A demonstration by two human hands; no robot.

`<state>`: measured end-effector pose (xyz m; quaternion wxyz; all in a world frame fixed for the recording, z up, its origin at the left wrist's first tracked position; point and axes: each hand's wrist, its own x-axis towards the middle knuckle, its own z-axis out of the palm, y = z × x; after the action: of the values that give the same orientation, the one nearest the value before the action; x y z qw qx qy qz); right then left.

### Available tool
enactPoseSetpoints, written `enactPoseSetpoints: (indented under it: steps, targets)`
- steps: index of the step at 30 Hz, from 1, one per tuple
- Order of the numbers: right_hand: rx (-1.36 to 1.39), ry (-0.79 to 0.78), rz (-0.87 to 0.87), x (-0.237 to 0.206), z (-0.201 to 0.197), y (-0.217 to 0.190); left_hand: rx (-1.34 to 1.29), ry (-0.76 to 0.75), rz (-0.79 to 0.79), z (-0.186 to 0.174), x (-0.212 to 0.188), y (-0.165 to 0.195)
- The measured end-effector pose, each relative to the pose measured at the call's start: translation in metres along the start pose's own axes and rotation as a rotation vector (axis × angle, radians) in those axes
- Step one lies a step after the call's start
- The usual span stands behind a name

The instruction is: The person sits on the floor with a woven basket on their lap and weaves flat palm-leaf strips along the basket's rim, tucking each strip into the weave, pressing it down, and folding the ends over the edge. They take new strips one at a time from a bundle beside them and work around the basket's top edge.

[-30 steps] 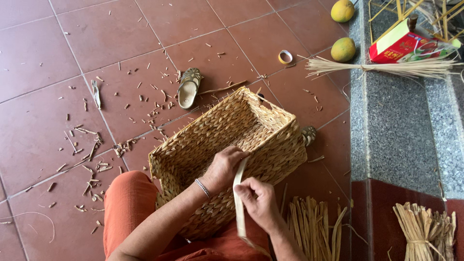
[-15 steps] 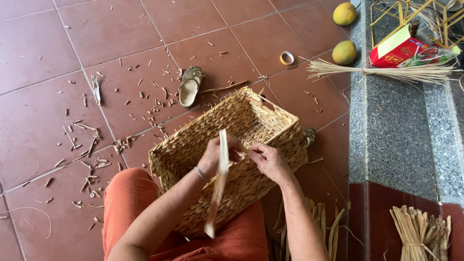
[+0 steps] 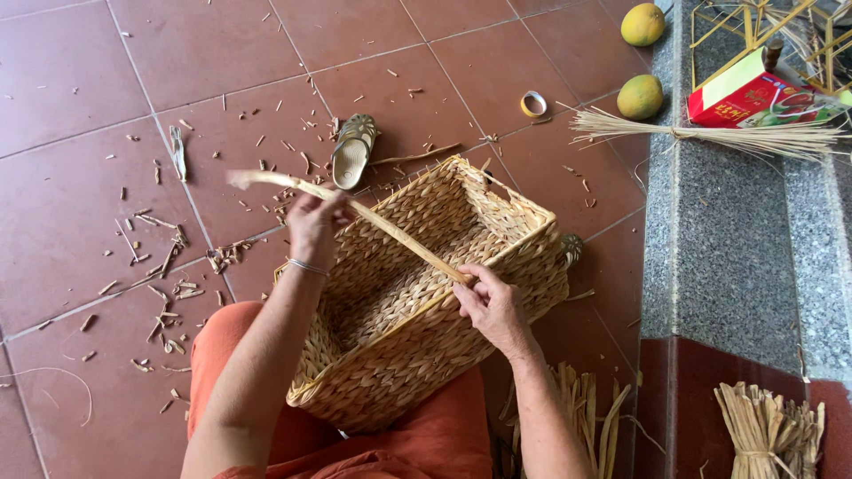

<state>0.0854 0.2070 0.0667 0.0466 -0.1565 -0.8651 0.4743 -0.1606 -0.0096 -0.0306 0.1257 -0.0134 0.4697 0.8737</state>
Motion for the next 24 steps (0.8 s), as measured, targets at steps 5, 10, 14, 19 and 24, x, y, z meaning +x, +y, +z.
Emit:
enactPoseSetpoints:
  steps: [5,10,14,19,24]
  targets:
    - [0.008,-0.063,0.048,-0.003,-0.007,0.000,0.171,0.183,0.025,-0.026,0.017,0.018]
    - [-0.006,-0.010,-0.145,-0.003,-0.005,0.004,0.451,-0.056,0.053,-0.060,0.031,0.024]
    - [-0.034,0.006,-0.067,-0.005,-0.003,0.010,1.220,-0.288,0.425,-0.089,0.034,0.039]
    - [-0.036,0.049,-0.066,-0.007,0.002,0.021,1.910,0.120,0.516,-0.111,0.036,0.060]
    - [-0.091,0.131,-0.061,-0.006,0.011,0.031,1.129,0.124,-0.071,-0.096,0.029,0.065]
